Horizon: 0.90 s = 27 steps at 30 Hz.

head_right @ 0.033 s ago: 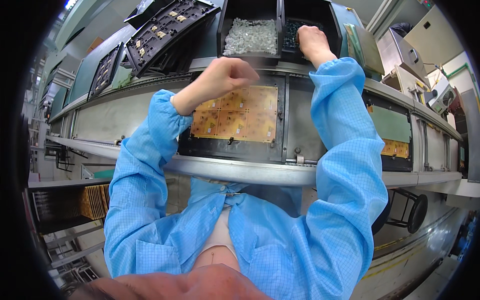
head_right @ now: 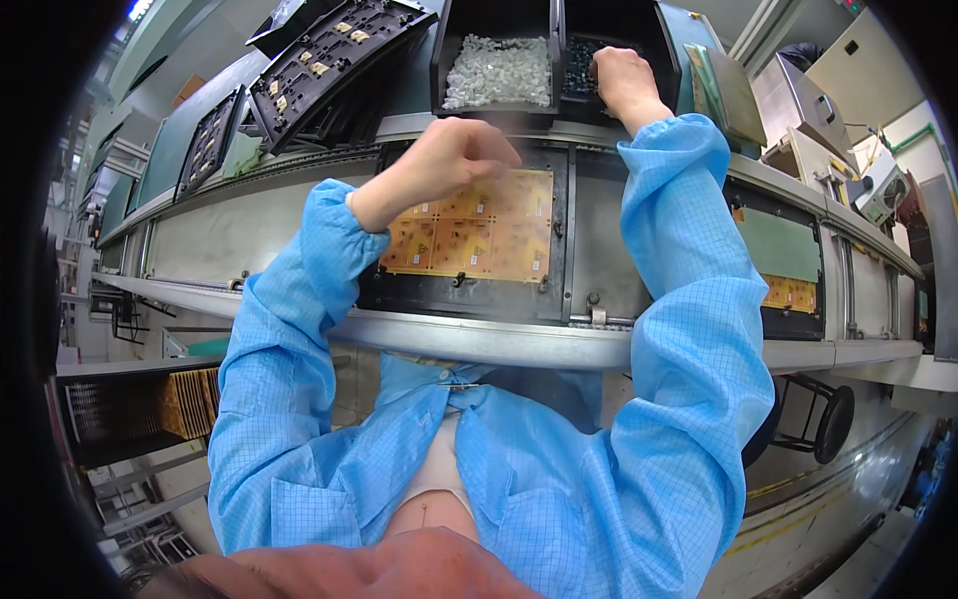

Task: Manual placement of small electronic components onto a printed circuit board at an assembly station.

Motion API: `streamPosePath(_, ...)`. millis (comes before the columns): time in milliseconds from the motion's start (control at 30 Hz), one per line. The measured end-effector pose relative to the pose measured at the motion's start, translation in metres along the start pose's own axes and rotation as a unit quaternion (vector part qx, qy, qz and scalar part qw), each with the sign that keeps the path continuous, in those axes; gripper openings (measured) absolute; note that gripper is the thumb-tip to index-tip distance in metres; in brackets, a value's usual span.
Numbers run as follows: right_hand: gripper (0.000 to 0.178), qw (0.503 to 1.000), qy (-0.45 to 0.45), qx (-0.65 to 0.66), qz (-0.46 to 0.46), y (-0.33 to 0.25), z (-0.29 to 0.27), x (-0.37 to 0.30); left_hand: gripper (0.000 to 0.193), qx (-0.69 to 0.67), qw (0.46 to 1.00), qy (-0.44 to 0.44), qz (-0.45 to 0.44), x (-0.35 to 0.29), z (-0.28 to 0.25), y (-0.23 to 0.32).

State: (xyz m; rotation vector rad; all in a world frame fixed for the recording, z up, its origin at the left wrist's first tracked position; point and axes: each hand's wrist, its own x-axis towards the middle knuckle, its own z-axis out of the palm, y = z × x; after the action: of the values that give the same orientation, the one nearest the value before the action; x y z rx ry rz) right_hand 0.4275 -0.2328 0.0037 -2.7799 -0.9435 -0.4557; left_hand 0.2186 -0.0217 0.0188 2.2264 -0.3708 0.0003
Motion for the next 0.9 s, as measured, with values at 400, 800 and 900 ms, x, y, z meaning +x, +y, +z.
streamPosePath(400, 0.018, 0.900, 0.071, 0.423, 0.073, 0.013, -0.030, -0.111, 0.017, 0.154, 0.985, 0.007, 0.080, 0.074, 0.070, -0.021)
streamPosePath(800, 0.020, 0.800, -0.007, 0.580, 0.152, 0.005, -0.011, -0.154, 0.013, 0.302, 0.949, -0.024, 0.084, 0.085, 0.080, 0.000)
streamPosePath(900, 0.022, 0.784, -0.015, 0.601, 0.153, 0.006, -0.010, -0.155, 0.012, 0.289, 0.955, -0.003, 0.070, 0.084, 0.082, -0.001)
